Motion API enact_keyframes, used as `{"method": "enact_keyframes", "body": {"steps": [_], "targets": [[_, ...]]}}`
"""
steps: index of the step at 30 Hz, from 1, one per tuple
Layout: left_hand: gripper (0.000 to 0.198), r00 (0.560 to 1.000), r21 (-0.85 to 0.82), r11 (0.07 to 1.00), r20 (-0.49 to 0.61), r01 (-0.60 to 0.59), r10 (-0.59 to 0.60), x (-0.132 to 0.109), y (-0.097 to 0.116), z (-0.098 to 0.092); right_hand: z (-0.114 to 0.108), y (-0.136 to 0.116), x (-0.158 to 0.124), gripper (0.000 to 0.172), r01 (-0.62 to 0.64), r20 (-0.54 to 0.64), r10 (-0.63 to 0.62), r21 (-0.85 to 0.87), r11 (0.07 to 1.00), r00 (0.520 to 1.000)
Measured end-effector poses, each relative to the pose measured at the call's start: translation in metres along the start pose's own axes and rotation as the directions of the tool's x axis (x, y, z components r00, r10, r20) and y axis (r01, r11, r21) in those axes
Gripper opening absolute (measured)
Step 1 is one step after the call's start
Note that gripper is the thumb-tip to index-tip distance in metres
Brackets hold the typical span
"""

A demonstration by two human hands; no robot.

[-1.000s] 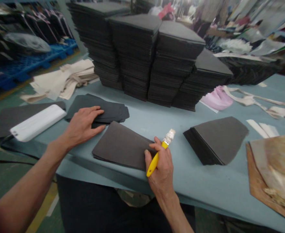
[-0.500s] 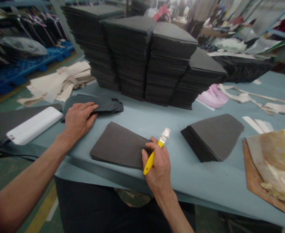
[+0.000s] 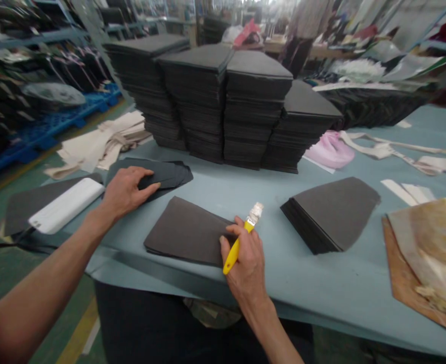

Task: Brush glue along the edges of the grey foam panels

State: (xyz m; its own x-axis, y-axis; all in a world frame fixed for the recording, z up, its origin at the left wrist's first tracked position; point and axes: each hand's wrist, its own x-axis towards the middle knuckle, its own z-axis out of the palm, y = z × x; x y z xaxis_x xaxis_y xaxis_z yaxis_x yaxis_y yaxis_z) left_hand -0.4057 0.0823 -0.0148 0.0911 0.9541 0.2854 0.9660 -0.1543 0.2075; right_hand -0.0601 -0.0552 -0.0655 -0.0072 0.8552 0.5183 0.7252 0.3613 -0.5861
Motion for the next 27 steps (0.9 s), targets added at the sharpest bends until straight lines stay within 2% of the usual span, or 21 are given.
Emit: {"method": "enact_keyframes", "body": {"steps": [4, 9, 14, 17, 22, 25, 27], "targets": [[0.045, 0.999, -0.004, 1.000, 0.013, 0.030, -0.030, 0.008, 0.003, 0.002, 0.001, 0.000, 0.000, 0.017, -0.009, -0.019, 0.009, 0.011, 1.000, 1.000], [0.032, 0.996, -0.083, 0.992, -0.010, 0.093, -0.094, 0.006, 0.004, 0.003, 0.003, -0.001, 0.002, 0.015, 0.011, -0.058, -0.011, 0.002, 1.000, 0.998], [0.037, 0.973, -0.248, 0.945, -0.027, 0.215, -0.228, 0.009, -0.008, 0.005, -0.005, -0.007, 0.008, 0.010, 0.122, -0.093, -0.125, -0.037, 0.992, 0.988], [0.038, 0.957, -0.343, 0.906, -0.059, 0.247, -0.283, 0.008, -0.015, 0.001, -0.016, -0.017, 0.017, 0.010, 0.182, -0.115, -0.188, -0.063, 0.981, 0.975], [0.041, 0.918, -0.455, 0.866, -0.218, 0.205, -0.332, -0.015, -0.007, -0.014, -0.027, -0.044, 0.045, 0.011, 0.217, -0.109, -0.210, 0.058, 0.974, 0.972], [0.041, 0.884, -0.492, 0.857, -0.320, 0.153, -0.341, -0.040, 0.007, -0.021, -0.020, -0.068, 0.069, 0.007, 0.182, -0.035, -0.179, 0.217, 0.959, 0.983], [0.037, 0.861, -0.504, 0.855, -0.377, 0.119, -0.342, -0.055, 0.017, -0.021, -0.010, -0.085, 0.086, 0.006, 0.106, 0.041, -0.127, 0.335, 0.936, 0.991]]}}
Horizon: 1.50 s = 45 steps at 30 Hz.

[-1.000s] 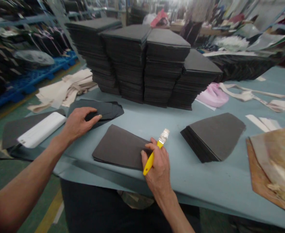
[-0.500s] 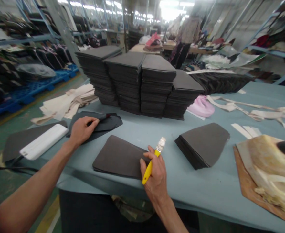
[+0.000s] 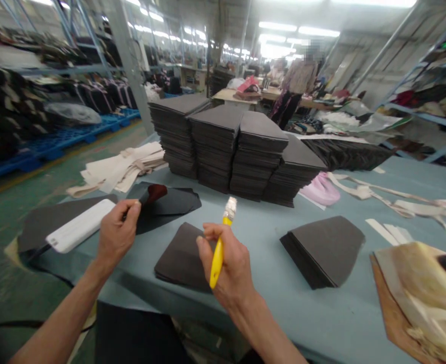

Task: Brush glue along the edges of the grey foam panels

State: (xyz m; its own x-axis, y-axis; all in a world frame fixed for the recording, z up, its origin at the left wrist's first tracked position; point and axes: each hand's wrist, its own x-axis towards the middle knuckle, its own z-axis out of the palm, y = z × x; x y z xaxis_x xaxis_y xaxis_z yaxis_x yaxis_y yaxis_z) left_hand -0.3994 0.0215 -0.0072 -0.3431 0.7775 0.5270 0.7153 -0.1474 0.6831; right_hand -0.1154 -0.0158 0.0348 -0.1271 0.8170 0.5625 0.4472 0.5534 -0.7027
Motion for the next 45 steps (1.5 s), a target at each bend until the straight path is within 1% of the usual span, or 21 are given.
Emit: {"method": "enact_keyframes", "body": {"steps": [2, 4, 5, 8, 10, 12, 16, 22, 25, 28, 31, 33, 35, 36, 37, 39, 40, 41, 42, 43, 45], "targets": [[0.033, 0.999, -0.020, 0.999, -0.044, -0.029, 0.028, -0.015, 0.004, 0.000, 0.017, -0.008, 0.020, 0.015, -0.096, 0.078, 0.090, 0.078, 0.992, 0.993], [0.030, 0.995, -0.037, 0.997, -0.075, -0.067, 0.064, -0.026, 0.006, 0.004, 0.036, -0.014, 0.037, 0.021, -0.191, 0.194, 0.173, 0.078, 0.979, 0.966], [0.029, 0.993, -0.045, 0.995, -0.086, -0.088, 0.084, -0.031, 0.007, 0.007, 0.045, -0.016, 0.044, 0.025, -0.224, 0.230, 0.201, 0.078, 0.971, 0.952], [0.027, 0.984, -0.066, 0.986, -0.107, -0.152, 0.145, -0.042, 0.009, 0.016, 0.069, -0.019, 0.060, 0.036, -0.276, 0.230, 0.255, 0.060, 0.959, 0.939], [0.025, 0.978, -0.078, 0.980, -0.114, -0.184, 0.175, -0.048, 0.010, 0.021, 0.080, -0.019, 0.065, 0.039, -0.291, 0.208, 0.275, 0.047, 0.956, 0.939], [0.024, 0.974, -0.086, 0.976, -0.120, -0.201, 0.190, -0.052, 0.011, 0.024, 0.086, -0.019, 0.068, 0.041, -0.276, 0.188, 0.265, 0.036, 0.961, 0.946], [0.022, 0.974, -0.088, 0.978, -0.143, -0.189, 0.175, -0.059, 0.011, 0.027, 0.094, -0.017, 0.071, 0.043, -0.204, 0.152, 0.209, -0.048, 0.978, 0.966], [0.020, 0.976, -0.089, 0.985, -0.178, -0.145, 0.128, -0.064, 0.010, 0.029, 0.091, -0.023, 0.076, 0.041, -0.198, 0.195, 0.269, -0.318, 0.927, 0.943], [0.020, 0.978, -0.107, 0.985, -0.177, -0.132, 0.112, -0.066, 0.010, 0.029, 0.089, -0.026, 0.076, 0.042, -0.204, 0.198, 0.296, -0.384, 0.901, 0.934], [0.023, 0.984, -0.137, 0.984, -0.157, -0.110, 0.088, -0.066, 0.012, 0.029, 0.093, -0.024, 0.075, 0.039, -0.207, 0.217, 0.293, -0.347, 0.915, 0.931], [0.027, 0.990, -0.184, 0.981, -0.137, -0.061, 0.035, -0.066, 0.015, 0.031, 0.100, -0.019, 0.073, 0.023, -0.172, 0.236, 0.229, -0.236, 0.956, 0.944], [0.031, 0.992, -0.233, 0.973, -0.127, -0.009, -0.021, -0.065, 0.016, 0.030, 0.103, -0.018, 0.073, 0.014, -0.133, 0.271, 0.163, -0.124, 0.983, 0.949], [0.035, 0.983, -0.293, 0.953, -0.136, 0.076, -0.120, -0.066, 0.016, 0.027, 0.102, -0.020, 0.074, 0.009, -0.103, 0.314, 0.106, -0.027, 0.994, 0.943], [0.037, 0.969, -0.326, 0.935, -0.151, 0.135, -0.193, -0.066, 0.015, 0.024, 0.101, -0.022, 0.076, 0.008, -0.089, 0.329, 0.084, 0.002, 0.996, 0.941], [0.039, 0.944, -0.365, 0.908, -0.172, 0.204, -0.281, -0.068, 0.014, 0.019, 0.100, -0.024, 0.078, 0.008, -0.072, 0.334, 0.061, 0.020, 0.997, 0.941], [0.041, 0.857, -0.465, 0.817, -0.205, 0.340, -0.473, -0.073, 0.014, 0.008, 0.097, -0.030, 0.084, 0.008, -0.016, 0.319, 0.003, 0.038, 0.999, 0.948], [0.042, 0.806, -0.526, 0.751, -0.189, 0.398, -0.560, -0.076, 0.016, 0.001, 0.097, -0.033, 0.089, 0.008, 0.020, 0.304, -0.034, 0.049, 0.999, 0.952], [0.045, 0.762, -0.588, 0.674, -0.144, 0.448, -0.632, -0.080, 0.019, -0.005, 0.097, -0.037, 0.093, 0.009, 0.056, 0.289, -0.073, 0.066, 0.996, 0.955], [0.051, 0.730, -0.644, 0.586, -0.061, 0.493, -0.681, -0.084, 0.025, -0.010, 0.098, -0.041, 0.097, 0.010, 0.089, 0.275, -0.110, 0.087, 0.992, 0.955], [0.057, 0.709, -0.684, 0.492, 0.051, 0.538, -0.704, -0.089, 0.032, -0.013, 0.100, -0.045, 0.101, 0.012, 0.119, 0.264, -0.144, 0.109, 0.987, 0.954], [0.067, 0.673, -0.712, 0.320, 0.286, 0.626, -0.682, -0.096, 0.049, -0.014, 0.102, -0.055, 0.108, 0.015, 0.160, 0.256, -0.191, 0.136, 0.978, 0.948]]}}
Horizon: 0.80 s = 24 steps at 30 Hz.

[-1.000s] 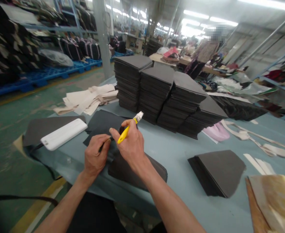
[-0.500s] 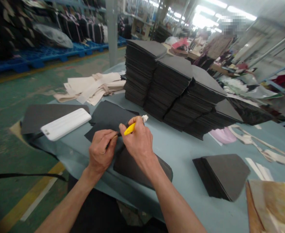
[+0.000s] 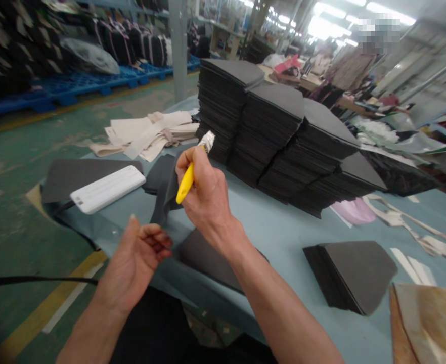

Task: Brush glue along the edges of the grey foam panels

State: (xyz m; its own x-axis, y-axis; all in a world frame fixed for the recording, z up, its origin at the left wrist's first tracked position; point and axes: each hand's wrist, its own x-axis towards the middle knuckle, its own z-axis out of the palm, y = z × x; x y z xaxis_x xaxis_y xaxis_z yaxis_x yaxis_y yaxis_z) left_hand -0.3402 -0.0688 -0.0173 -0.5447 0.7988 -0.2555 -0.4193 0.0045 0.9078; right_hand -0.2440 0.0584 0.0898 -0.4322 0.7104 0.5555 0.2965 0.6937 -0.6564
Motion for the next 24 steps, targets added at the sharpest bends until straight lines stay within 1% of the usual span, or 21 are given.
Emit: {"method": "enact_keyframes", "body": {"steps": [2, 3, 4, 5, 6, 8, 9, 11, 12, 13, 16, 19, 22, 24], "targets": [[0.078, 0.983, -0.091, 0.985, 0.128, 0.144, -0.132, -0.010, -0.001, 0.012, -0.001, -0.010, 0.005, 0.017, 0.034, -0.002, -0.034, 0.011, 0.999, 0.999], [0.080, 0.969, -0.177, 0.960, 0.164, 0.216, -0.187, -0.012, -0.003, 0.018, -0.003, -0.015, 0.005, 0.017, 0.045, -0.004, -0.045, 0.017, 0.999, 0.999], [0.080, 0.958, -0.271, 0.925, 0.176, 0.268, -0.226, -0.010, -0.003, 0.022, -0.007, -0.019, 0.004, 0.016, 0.050, -0.009, -0.050, 0.025, 0.998, 0.999], [0.078, 0.953, -0.361, 0.884, 0.168, 0.298, -0.252, -0.007, -0.003, 0.024, -0.012, -0.022, 0.001, 0.015, 0.047, -0.016, -0.047, 0.030, 0.998, 0.999], [0.074, 0.954, -0.437, 0.848, 0.139, 0.301, -0.267, -0.001, -0.003, 0.024, -0.018, -0.024, -0.003, 0.015, 0.035, -0.025, -0.034, 0.034, 0.999, 0.999], [0.063, 0.966, -0.483, 0.840, 0.049, 0.247, -0.256, 0.014, 0.002, 0.019, -0.032, -0.024, -0.013, 0.015, -0.003, -0.051, 0.006, 0.042, 0.999, 0.999], [0.052, 0.968, -0.484, 0.845, 0.010, 0.225, -0.252, 0.022, 0.005, 0.015, -0.039, -0.021, -0.020, 0.016, -0.025, -0.063, 0.028, 0.052, 0.998, 0.998], [0.028, 0.966, -0.446, 0.867, -0.021, 0.220, -0.257, 0.037, 0.011, 0.010, -0.051, -0.012, -0.033, 0.017, -0.070, -0.080, 0.076, 0.081, 0.994, 0.994], [0.014, 0.966, -0.414, 0.881, -0.015, 0.229, -0.259, 0.042, 0.014, 0.008, -0.057, -0.006, -0.040, 0.018, -0.095, -0.082, 0.103, 0.095, 0.991, 0.991], [0.005, 0.966, -0.375, 0.896, 0.000, 0.240, -0.258, 0.047, 0.016, 0.008, -0.061, 0.000, -0.048, 0.018, -0.124, -0.079, 0.133, 0.108, 0.986, 0.988], [0.015, 0.964, -0.228, 0.937, 0.085, 0.265, -0.252, 0.051, 0.021, 0.014, -0.070, 0.019, -0.071, 0.019, -0.211, -0.087, 0.223, 0.130, 0.969, 0.971], [0.024, 0.961, -0.080, 0.967, 0.158, 0.240, -0.225, 0.048, 0.024, 0.021, -0.077, 0.032, -0.095, 0.018, -0.291, -0.130, 0.307, 0.127, 0.948, 0.943], [0.037, 0.954, 0.045, 0.980, 0.222, 0.195, -0.200, 0.043, 0.033, 0.028, -0.088, 0.033, -0.118, 0.018, -0.347, -0.192, 0.363, 0.112, 0.931, 0.912], [0.046, 0.942, 0.104, 0.981, 0.277, 0.167, -0.190, 0.039, 0.041, 0.032, -0.097, 0.030, -0.133, 0.019, -0.363, -0.260, 0.367, 0.065, 0.930, 0.893]]}}
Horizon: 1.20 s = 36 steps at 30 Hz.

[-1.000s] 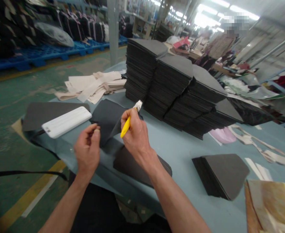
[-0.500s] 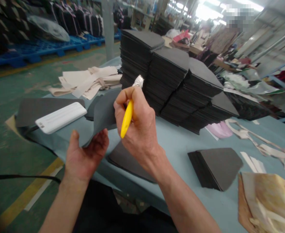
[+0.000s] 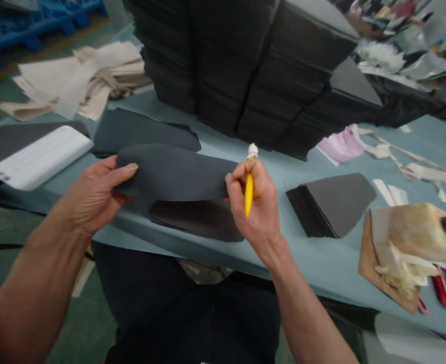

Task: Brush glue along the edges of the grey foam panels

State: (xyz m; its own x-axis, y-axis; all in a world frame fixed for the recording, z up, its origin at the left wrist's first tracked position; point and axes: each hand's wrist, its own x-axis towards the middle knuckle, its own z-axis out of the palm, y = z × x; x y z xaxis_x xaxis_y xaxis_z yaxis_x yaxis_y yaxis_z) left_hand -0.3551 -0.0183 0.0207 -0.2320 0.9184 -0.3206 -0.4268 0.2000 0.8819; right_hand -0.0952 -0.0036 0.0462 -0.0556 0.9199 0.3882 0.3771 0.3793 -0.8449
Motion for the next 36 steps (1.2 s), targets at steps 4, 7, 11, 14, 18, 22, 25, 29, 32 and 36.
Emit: {"method": "enact_keyframes", "body": {"steps": [4, 7, 11, 14, 18, 22, 25, 29, 32, 36], "targets": [[0.045, 0.986, 0.276, 0.955, 0.153, -0.104, 0.063, -0.007, 0.010, 0.009, -0.024, 0.005, -0.024, 0.021, 0.024, -0.147, -0.060, -0.237, 0.971, 0.987], [0.035, 0.983, 0.560, 0.824, 0.180, -0.085, -0.021, -0.007, 0.005, 0.011, -0.031, 0.019, -0.042, 0.017, 0.044, -0.109, -0.093, -0.390, 0.920, 0.990], [0.037, 0.986, 0.788, 0.610, 0.157, -0.086, -0.063, -0.005, -0.007, 0.004, -0.029, 0.038, -0.063, 0.018, 0.041, -0.053, -0.073, -0.457, 0.889, 0.996], [0.041, 0.987, 0.873, 0.475, 0.150, -0.106, -0.054, -0.006, -0.011, 0.000, -0.028, 0.044, -0.071, 0.021, 0.001, -0.065, -0.033, -0.445, 0.896, 0.997], [0.043, 0.990, 0.912, 0.392, 0.138, -0.121, -0.014, -0.007, -0.014, 0.000, -0.031, 0.049, -0.075, 0.023, -0.012, -0.076, -0.024, -0.441, 0.897, 0.997], [0.047, 0.992, 0.947, 0.297, 0.115, -0.123, 0.043, -0.007, -0.018, 0.001, -0.033, 0.055, -0.078, 0.022, -0.033, -0.073, 0.002, -0.427, 0.904, 0.997], [0.050, 0.995, 0.953, 0.286, 0.089, -0.099, 0.050, -0.006, -0.019, 0.001, -0.033, 0.057, -0.081, 0.023, -0.060, -0.097, 0.023, -0.404, 0.913, 0.995], [0.051, 0.997, 0.962, 0.264, 0.051, -0.064, 0.055, -0.006, -0.020, 0.002, -0.034, 0.058, -0.084, 0.023, -0.082, -0.097, 0.051, -0.347, 0.934, 0.994], [0.052, 0.995, 0.974, 0.225, 0.006, -0.028, 0.097, -0.008, -0.021, 0.005, -0.036, 0.060, -0.087, 0.022, -0.076, -0.087, 0.052, -0.304, 0.950, 0.995], [0.050, 0.992, 0.978, 0.209, -0.013, -0.013, 0.123, -0.011, -0.019, 0.011, -0.039, 0.063, -0.093, 0.020, -0.001, -0.061, -0.016, -0.278, 0.961, 0.998]]}}
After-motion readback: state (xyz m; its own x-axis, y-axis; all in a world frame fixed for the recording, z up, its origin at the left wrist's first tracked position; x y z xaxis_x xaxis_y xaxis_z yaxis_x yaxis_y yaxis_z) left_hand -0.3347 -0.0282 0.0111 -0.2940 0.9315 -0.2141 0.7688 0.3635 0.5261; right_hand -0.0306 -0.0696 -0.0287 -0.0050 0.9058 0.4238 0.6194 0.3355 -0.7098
